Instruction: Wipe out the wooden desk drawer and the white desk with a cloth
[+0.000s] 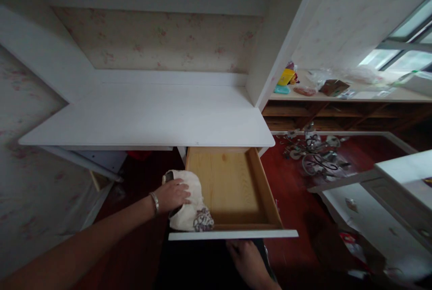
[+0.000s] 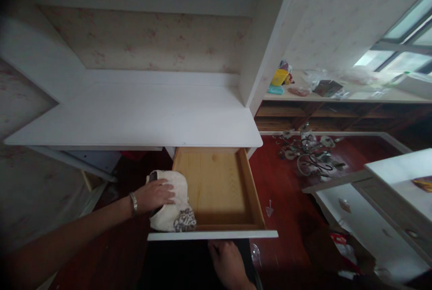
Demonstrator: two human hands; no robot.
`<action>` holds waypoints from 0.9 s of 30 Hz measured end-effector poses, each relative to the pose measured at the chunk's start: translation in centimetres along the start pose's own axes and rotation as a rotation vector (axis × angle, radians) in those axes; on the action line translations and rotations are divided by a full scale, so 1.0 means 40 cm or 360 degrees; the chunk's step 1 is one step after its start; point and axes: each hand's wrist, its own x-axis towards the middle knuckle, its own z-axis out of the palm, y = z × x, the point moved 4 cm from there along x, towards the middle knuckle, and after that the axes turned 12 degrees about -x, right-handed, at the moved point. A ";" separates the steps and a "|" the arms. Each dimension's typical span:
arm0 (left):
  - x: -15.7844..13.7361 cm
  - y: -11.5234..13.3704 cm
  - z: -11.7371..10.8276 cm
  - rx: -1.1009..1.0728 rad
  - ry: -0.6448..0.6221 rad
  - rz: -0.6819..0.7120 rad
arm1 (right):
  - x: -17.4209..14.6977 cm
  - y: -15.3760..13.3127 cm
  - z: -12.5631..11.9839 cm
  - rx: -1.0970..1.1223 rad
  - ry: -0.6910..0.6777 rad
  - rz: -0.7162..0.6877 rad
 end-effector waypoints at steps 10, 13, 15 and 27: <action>0.171 -0.239 -0.003 0.0057 0.0309 -0.0444 | 0.001 0.006 0.014 -0.0003 0.0097 0.0015; 0.199 -0.261 -0.003 0.0015 0.0315 -0.0456 | 0.005 0.008 0.014 0.0018 0.0107 0.0035; 0.195 -0.259 -0.005 -0.0046 0.0274 -0.0481 | 0.009 0.009 0.012 0.0044 0.0098 0.0031; -0.024 0.047 -0.036 -0.0837 -0.0112 -0.0632 | 0.029 0.028 0.005 0.0112 0.0003 -0.0014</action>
